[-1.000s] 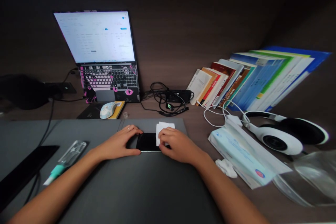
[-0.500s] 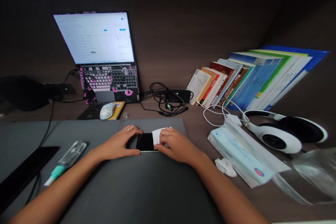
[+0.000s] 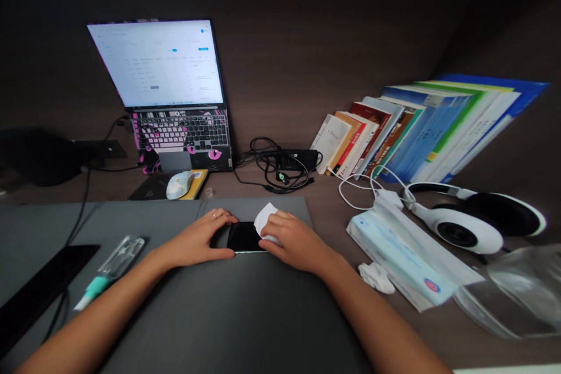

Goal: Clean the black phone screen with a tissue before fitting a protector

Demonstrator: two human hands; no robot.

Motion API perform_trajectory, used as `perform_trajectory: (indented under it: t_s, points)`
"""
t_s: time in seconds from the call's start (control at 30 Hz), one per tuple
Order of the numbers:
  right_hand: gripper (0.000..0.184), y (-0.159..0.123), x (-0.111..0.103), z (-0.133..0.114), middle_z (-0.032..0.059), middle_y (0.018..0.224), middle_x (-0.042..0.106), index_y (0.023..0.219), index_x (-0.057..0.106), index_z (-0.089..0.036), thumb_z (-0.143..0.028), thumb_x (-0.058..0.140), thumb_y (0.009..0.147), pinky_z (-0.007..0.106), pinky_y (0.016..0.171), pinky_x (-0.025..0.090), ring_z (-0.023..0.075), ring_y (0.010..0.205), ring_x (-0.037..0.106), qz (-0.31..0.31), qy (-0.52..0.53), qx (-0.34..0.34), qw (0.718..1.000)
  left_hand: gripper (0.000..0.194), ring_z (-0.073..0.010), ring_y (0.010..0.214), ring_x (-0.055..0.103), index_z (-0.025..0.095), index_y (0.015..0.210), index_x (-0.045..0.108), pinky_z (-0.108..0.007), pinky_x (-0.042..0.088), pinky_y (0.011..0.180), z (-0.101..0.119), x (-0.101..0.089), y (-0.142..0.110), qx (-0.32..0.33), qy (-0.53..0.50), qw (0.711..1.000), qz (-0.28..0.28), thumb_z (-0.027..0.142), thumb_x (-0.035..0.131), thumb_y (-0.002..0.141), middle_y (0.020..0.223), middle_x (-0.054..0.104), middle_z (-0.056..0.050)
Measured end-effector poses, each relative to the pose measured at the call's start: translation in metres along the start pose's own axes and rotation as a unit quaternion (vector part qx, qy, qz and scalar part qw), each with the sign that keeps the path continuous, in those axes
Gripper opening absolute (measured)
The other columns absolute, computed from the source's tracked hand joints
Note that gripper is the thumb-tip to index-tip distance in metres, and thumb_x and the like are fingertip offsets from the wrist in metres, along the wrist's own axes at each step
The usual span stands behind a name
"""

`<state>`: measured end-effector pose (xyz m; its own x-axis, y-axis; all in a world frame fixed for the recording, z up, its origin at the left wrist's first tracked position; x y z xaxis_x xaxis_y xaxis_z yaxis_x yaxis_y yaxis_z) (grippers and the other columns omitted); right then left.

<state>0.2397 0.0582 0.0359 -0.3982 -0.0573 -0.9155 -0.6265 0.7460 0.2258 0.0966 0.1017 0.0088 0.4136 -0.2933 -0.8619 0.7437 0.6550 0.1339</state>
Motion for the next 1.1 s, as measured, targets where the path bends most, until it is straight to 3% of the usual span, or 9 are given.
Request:
perform_trajectory:
  t_s: [0.13,0.33,0.47,0.6,0.73,0.83,1.0,1.1]
  points:
    - [0.024,0.000,-0.001,0.001,0.0070,0.097,0.065,0.088,0.064,-0.018,-0.035,0.053,0.102,0.040,0.093,0.043,0.0221,0.096,0.059,0.001,-0.004,0.005,1.000,0.052,-0.0302,0.114,0.056,0.023,0.126,0.055,-0.044,0.047,0.099,0.000,0.000,0.000,0.002,0.002,1.000,0.003,0.046,0.074,0.084,0.121,0.058,-0.008]
    - [0.023,0.000,0.001,0.000,0.0064,0.099,0.066,0.097,0.065,-0.019,-0.035,0.049,0.104,0.041,0.094,0.042,0.0220,0.096,0.060,-0.012,-0.004,0.004,1.000,0.054,-0.0309,0.114,0.056,0.023,0.127,0.054,-0.045,0.047,0.099,-0.001,0.001,0.000,0.000,0.011,1.000,-0.002,0.048,0.074,0.084,0.121,0.058,-0.009]
    - [0.023,-0.001,-0.001,0.000,0.0067,0.105,0.066,0.085,0.063,-0.019,-0.033,0.055,0.101,0.040,0.098,0.040,0.0223,0.101,0.060,0.001,0.004,-0.006,1.000,0.053,-0.0306,0.115,0.055,0.023,0.127,0.053,-0.045,0.047,0.099,-0.001,0.002,0.000,-0.001,0.016,1.000,-0.007,0.047,0.074,0.084,0.122,0.057,-0.009]
    - [0.021,-0.001,0.001,-0.001,0.0051,0.098,0.066,0.093,0.065,-0.020,-0.035,0.053,0.102,0.040,0.095,0.042,0.0215,0.097,0.060,-0.007,0.008,0.000,1.000,0.054,-0.0302,0.115,0.055,0.022,0.128,0.053,-0.045,0.047,0.100,-0.001,0.001,0.000,-0.001,0.015,1.000,-0.005,0.044,0.075,0.083,0.122,0.058,-0.008]
    - [0.022,0.000,0.001,-0.010,0.0070,0.108,0.067,0.093,0.063,-0.020,-0.038,0.054,0.101,0.039,0.097,0.042,0.0225,0.106,0.059,-0.006,0.034,-0.021,0.999,0.055,-0.0303,0.116,0.055,0.022,0.128,0.054,-0.045,0.047,0.101,-0.002,0.001,0.000,-0.002,0.011,1.000,-0.002,0.045,0.076,0.083,0.123,0.058,-0.008]
    - [0.028,0.000,0.003,-0.018,0.0074,0.105,0.067,0.089,0.062,-0.019,-0.043,0.054,0.102,0.039,0.096,0.044,0.0222,0.102,0.060,-0.016,0.044,-0.044,0.998,0.057,-0.0306,0.118,0.055,0.023,0.130,0.055,-0.046,0.047,0.102,-0.003,0.001,-0.001,-0.001,0.007,1.000,0.002,0.046,0.076,0.082,0.125,0.058,-0.009]
    - [0.031,0.000,0.004,-0.017,0.0082,0.101,0.067,0.114,0.065,-0.018,-0.044,0.054,0.101,0.042,0.098,0.043,0.0233,0.100,0.059,-0.012,0.023,-0.035,0.999,0.056,-0.0305,0.117,0.057,0.023,0.129,0.055,-0.046,0.048,0.101,-0.002,0.001,-0.001,0.001,0.006,1.000,0.006,0.044,0.077,0.082,0.124,0.058,-0.009]
    - [0.029,-0.001,0.004,-0.012,0.0091,0.102,0.065,0.113,0.067,-0.018,-0.043,0.056,0.101,0.043,0.097,0.044,0.0241,0.101,0.059,-0.005,0.010,-0.014,1.000,0.054,-0.0304,0.116,0.057,0.023,0.128,0.056,-0.046,0.048,0.101,-0.001,0.000,-0.001,0.003,0.009,1.000,0.009,0.044,0.077,0.082,0.122,0.059,-0.009]
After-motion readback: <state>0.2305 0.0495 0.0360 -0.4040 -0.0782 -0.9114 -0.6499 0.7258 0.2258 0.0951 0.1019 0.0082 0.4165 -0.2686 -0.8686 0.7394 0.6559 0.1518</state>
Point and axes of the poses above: each hand's wrist, its own y-axis towards the middle knuckle, its own x-axis out of the palm, z = x × y, the point moved 10 cm from there along y, towards the middle knuckle
